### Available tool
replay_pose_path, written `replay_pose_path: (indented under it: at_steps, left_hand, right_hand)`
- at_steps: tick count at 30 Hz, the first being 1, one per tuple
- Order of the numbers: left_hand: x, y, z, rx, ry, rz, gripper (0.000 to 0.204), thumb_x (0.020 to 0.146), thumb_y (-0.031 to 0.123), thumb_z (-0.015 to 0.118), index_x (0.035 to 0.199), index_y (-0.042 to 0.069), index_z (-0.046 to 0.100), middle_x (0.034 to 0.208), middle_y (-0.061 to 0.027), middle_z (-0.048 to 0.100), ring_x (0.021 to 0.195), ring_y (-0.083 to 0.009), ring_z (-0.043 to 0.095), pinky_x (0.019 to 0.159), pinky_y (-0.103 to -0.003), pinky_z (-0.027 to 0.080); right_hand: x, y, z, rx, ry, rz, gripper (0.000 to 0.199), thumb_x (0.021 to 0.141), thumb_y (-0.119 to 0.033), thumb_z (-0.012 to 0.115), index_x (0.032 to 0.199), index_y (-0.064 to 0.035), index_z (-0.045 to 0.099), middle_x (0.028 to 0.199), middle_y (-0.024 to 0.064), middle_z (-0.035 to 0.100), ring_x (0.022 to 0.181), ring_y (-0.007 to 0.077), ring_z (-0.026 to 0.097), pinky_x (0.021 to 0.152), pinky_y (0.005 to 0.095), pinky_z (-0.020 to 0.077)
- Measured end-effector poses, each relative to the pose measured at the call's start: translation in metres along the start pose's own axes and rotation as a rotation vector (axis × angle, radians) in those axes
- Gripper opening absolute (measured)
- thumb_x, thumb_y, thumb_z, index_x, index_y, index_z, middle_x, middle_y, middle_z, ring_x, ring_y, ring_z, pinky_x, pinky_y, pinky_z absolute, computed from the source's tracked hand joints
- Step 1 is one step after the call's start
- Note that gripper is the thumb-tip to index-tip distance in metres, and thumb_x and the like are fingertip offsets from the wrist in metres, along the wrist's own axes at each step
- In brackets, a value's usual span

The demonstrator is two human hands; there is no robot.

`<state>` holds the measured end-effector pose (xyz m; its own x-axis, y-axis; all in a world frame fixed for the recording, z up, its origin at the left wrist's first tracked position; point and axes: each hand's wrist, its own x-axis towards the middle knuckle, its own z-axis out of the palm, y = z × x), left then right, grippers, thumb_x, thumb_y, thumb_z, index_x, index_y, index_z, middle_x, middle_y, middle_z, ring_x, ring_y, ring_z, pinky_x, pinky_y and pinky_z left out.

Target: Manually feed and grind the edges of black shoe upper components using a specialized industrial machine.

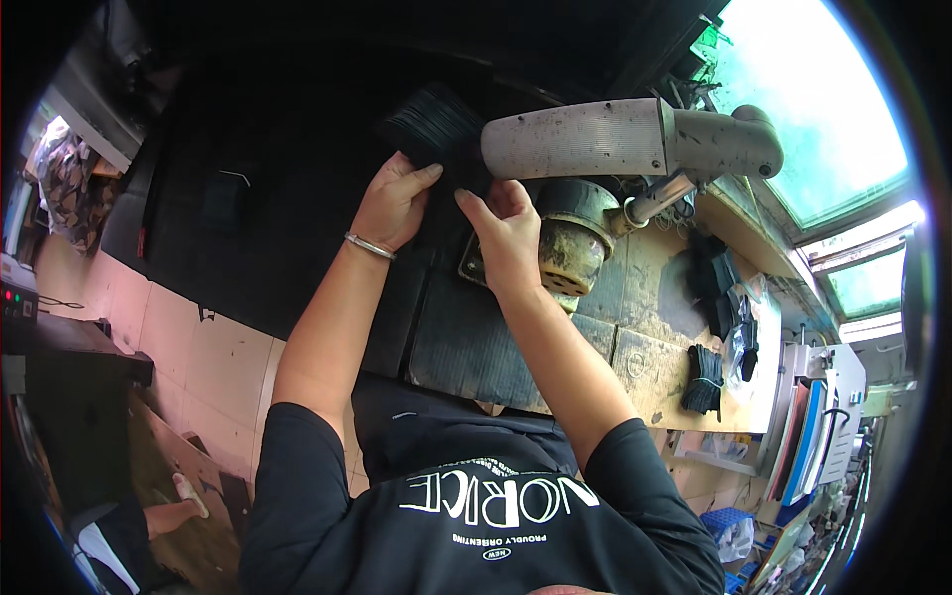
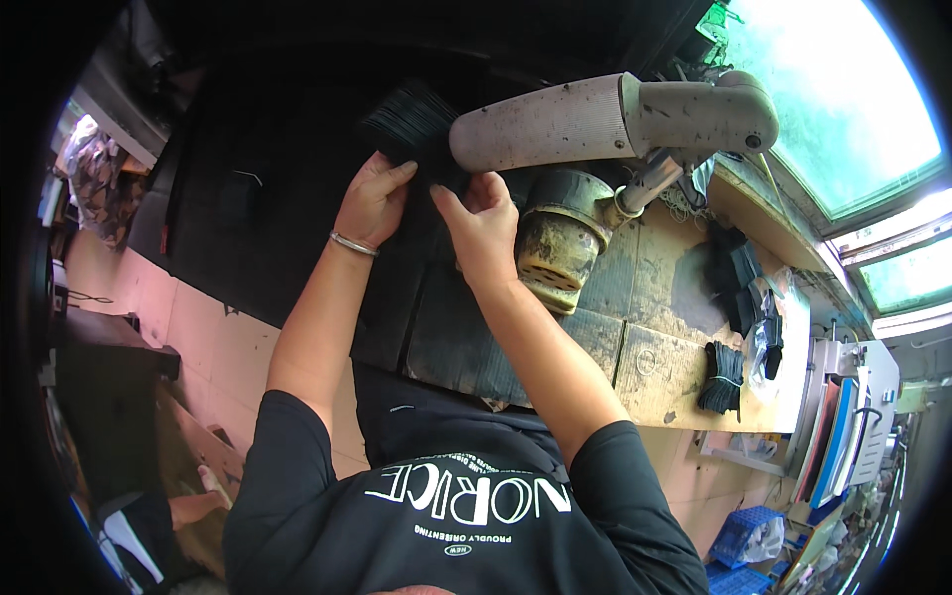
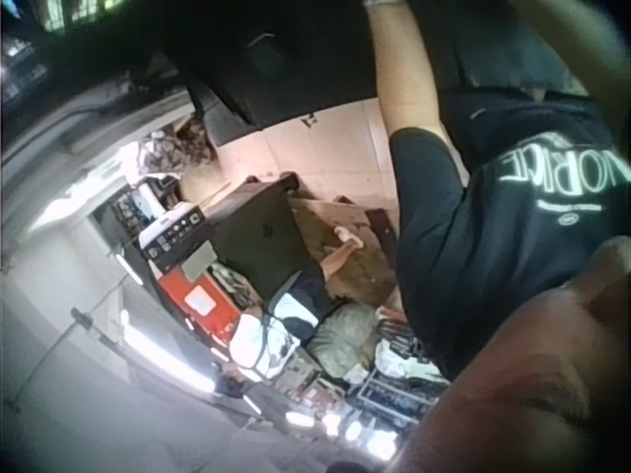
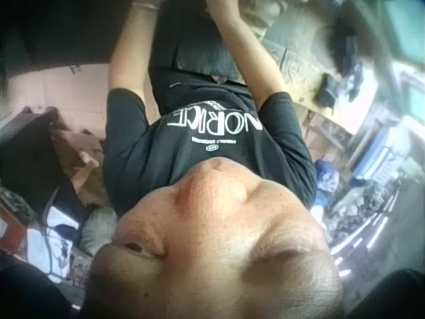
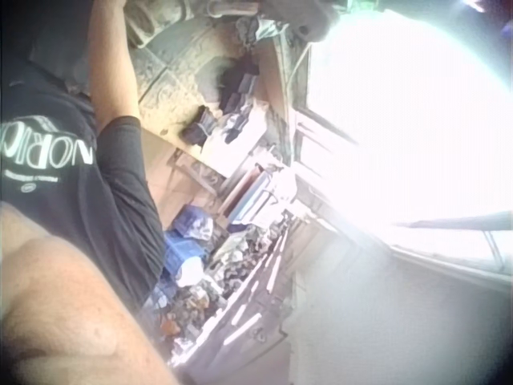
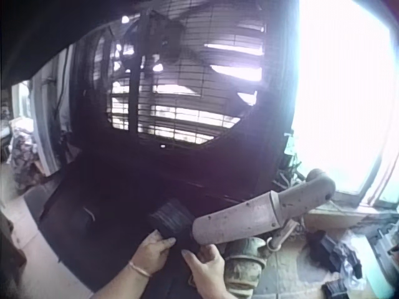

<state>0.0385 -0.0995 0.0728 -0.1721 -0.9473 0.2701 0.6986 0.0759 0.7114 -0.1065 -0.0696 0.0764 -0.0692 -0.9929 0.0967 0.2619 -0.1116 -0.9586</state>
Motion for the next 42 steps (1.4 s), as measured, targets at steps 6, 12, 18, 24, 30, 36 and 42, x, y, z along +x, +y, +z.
replay_pose_path:
  at_steps: [6,12,18,24,30,36,42]
  left_hand:
    - [-0.002,-0.005,0.006,0.011,-0.007,-0.033,0.034,0.09,0.0,0.051,0.124,-0.001,0.053,0.125,-0.0104,0.058,0.119,-0.019,0.053,0.107,-0.033,0.035]
    - [-0.008,-0.013,0.003,0.0,-0.002,-0.088,0.038,0.088,-0.001,0.052,0.126,-0.001,0.052,0.127,-0.011,0.058,0.12,-0.0208,0.052,0.109,-0.034,0.034]
    - [-0.015,-0.02,0.002,-0.025,0.025,-0.168,0.037,0.087,-0.003,0.052,0.124,-0.001,0.053,0.123,-0.0109,0.059,0.117,-0.0208,0.054,0.107,-0.035,0.037]
    - [-0.02,-0.025,0.007,-0.019,0.006,-0.204,0.038,0.087,-0.004,0.052,0.125,-0.001,0.052,0.124,-0.0104,0.058,0.118,-0.0206,0.053,0.108,-0.035,0.037]
    - [-0.025,-0.029,0.008,-0.004,-0.047,-0.261,0.043,0.086,-0.002,0.052,0.129,-0.001,0.049,0.127,-0.0112,0.056,0.12,-0.0215,0.052,0.109,-0.036,0.035]
    - [-0.032,-0.035,0.008,0.037,-0.08,-0.303,0.043,0.086,-0.001,0.052,0.129,-0.002,0.048,0.127,-0.0111,0.056,0.12,-0.0212,0.052,0.108,-0.036,0.035]
    - [-0.036,-0.036,0.011,0.099,-0.124,-0.31,0.044,0.085,-0.001,0.051,0.129,-0.002,0.048,0.128,-0.0108,0.055,0.121,-0.0211,0.051,0.108,-0.035,0.035]
  right_hand:
    - [-0.007,0.004,-0.007,-0.018,0.095,0.052,0.055,0.079,-0.005,0.075,0.124,0.0084,0.047,0.113,0.0112,0.059,0.105,0.014,0.057,0.091,0.0247,0.0474]
    - [-0.018,0.004,-0.011,0.101,0.035,0.067,0.049,0.082,0.002,0.07,0.124,0.0074,0.046,0.117,0.0127,0.059,0.108,0.0162,0.059,0.092,0.0253,0.0484]
    - [-0.031,0.003,-0.015,0.094,0.077,0.094,0.045,0.083,0.003,0.069,0.122,0.006,0.046,0.115,0.0117,0.06,0.106,0.0157,0.059,0.091,0.0253,0.0487]
    - [-0.042,0.01,-0.023,0.097,0.113,0.067,0.047,0.083,0.001,0.069,0.123,0.0056,0.045,0.114,0.01,0.058,0.105,0.0145,0.058,0.092,0.0247,0.0472]
    - [-0.053,0.016,-0.03,0.092,0.122,0.077,0.048,0.084,-0.001,0.07,0.124,0.0054,0.044,0.114,0.0089,0.057,0.104,0.013,0.057,0.091,0.0242,0.0468]
    - [-0.066,0.024,-0.034,0.125,0.178,0.095,0.05,0.084,-0.003,0.07,0.125,0.0047,0.043,0.114,0.008,0.056,0.103,0.0119,0.056,0.089,0.0241,0.047]
    - [-0.075,0.025,-0.036,0.15,0.18,0.108,0.051,0.084,-0.004,0.07,0.126,0.0043,0.042,0.114,0.0072,0.055,0.101,0.0115,0.056,0.086,0.0235,0.0473]
